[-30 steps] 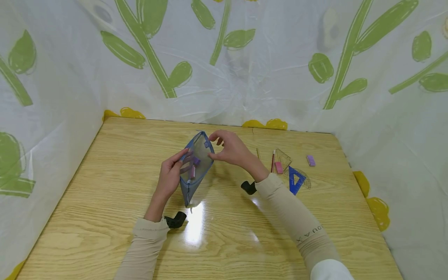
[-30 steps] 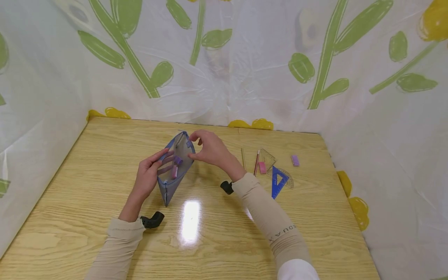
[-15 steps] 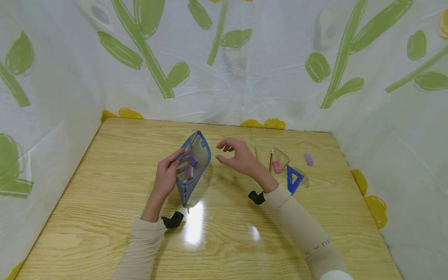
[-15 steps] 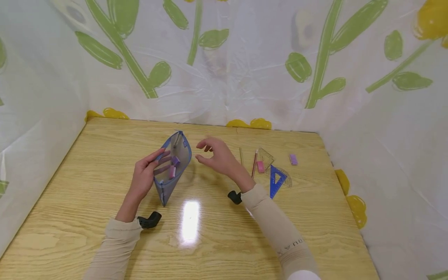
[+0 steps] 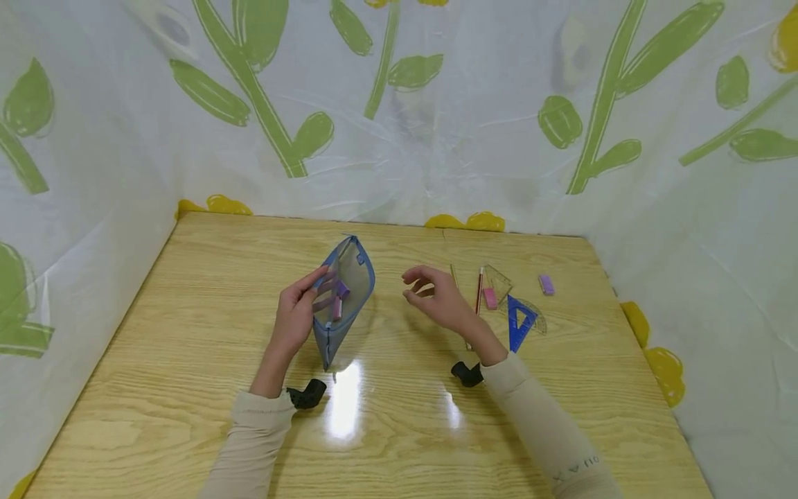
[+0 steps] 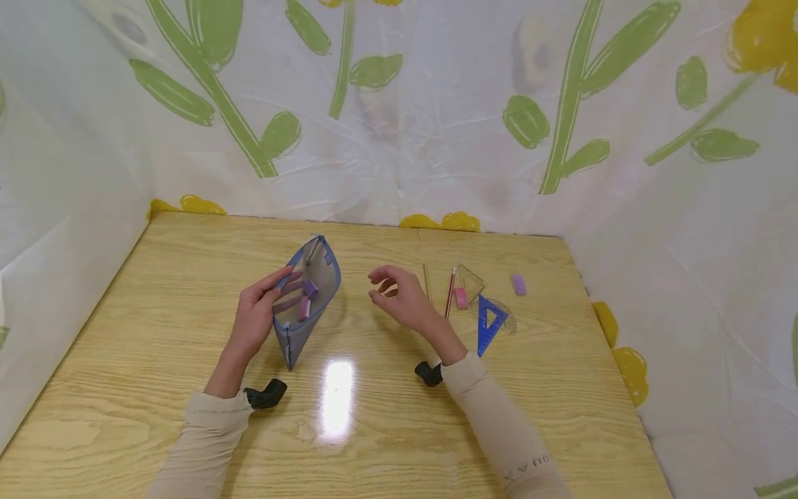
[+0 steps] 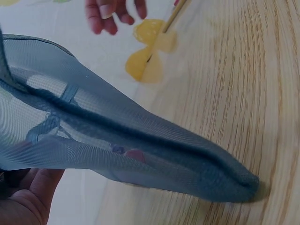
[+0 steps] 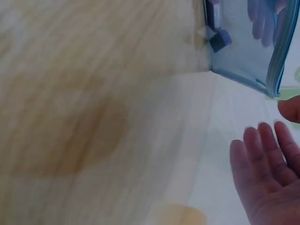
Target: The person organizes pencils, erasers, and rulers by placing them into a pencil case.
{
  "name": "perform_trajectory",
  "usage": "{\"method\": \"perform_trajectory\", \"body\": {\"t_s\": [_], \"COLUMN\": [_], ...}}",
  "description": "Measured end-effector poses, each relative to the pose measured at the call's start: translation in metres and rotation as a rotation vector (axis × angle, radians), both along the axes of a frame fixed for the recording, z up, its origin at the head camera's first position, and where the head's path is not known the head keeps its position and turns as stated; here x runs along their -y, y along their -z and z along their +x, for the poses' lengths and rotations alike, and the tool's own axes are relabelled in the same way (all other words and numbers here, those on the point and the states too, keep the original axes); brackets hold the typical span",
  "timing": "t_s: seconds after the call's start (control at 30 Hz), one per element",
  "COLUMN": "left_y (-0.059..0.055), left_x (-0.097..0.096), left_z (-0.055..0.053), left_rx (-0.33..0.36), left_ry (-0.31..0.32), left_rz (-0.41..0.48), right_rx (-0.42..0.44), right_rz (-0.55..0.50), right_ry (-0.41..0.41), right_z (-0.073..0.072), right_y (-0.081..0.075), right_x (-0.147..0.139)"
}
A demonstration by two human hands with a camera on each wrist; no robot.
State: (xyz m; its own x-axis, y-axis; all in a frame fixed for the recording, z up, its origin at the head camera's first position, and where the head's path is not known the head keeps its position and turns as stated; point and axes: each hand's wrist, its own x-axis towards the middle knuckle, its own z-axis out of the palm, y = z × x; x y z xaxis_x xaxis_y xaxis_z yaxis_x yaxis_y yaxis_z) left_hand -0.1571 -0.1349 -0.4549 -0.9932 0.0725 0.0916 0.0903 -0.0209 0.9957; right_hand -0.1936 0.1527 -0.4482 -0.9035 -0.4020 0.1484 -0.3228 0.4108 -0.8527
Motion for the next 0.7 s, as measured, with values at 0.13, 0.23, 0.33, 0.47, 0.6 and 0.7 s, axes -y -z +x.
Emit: {"method": "perform_trajectory", "body": {"t_s": [0.13, 0.23, 0.33, 0.47, 0.6, 0.7], "left_y": [0.001, 0.001, 0.0, 0.0, 0.002, 0.003], "left_x": [0.0, -0.001, 0.0, 0.001, 0.001, 0.002], "left_z": [0.001, 0.001, 0.002, 0.002, 0.001, 0.002], "left_rx": [0.002, 0.006, 0.014, 0.017, 0.003, -0.006], "left_ry": [-0.013, -0.024, -0.025, -0.017, -0.016, -0.022], "left_rz": [0.011, 0.022, 0.026, 0.029, 0.027, 0.027], "right_rx": [0.022, 0.039, 0.057, 0.064, 0.065, 0.061], "right_rz": [-0.007, -0.006, -0.004, 0.0, -0.005, 0.002], "right_ry": [0.036, 0.059, 0.08, 0.136, 0.206, 0.252], "right_z": [0.005, 0.01, 0.015, 0.02, 0.021, 0.018], "right_y": [0.006, 0.01, 0.014, 0.015, 0.011, 0.009], "right_x": [-0.007, -0.012, -0.016, -0.018, -0.02, -0.022]}}
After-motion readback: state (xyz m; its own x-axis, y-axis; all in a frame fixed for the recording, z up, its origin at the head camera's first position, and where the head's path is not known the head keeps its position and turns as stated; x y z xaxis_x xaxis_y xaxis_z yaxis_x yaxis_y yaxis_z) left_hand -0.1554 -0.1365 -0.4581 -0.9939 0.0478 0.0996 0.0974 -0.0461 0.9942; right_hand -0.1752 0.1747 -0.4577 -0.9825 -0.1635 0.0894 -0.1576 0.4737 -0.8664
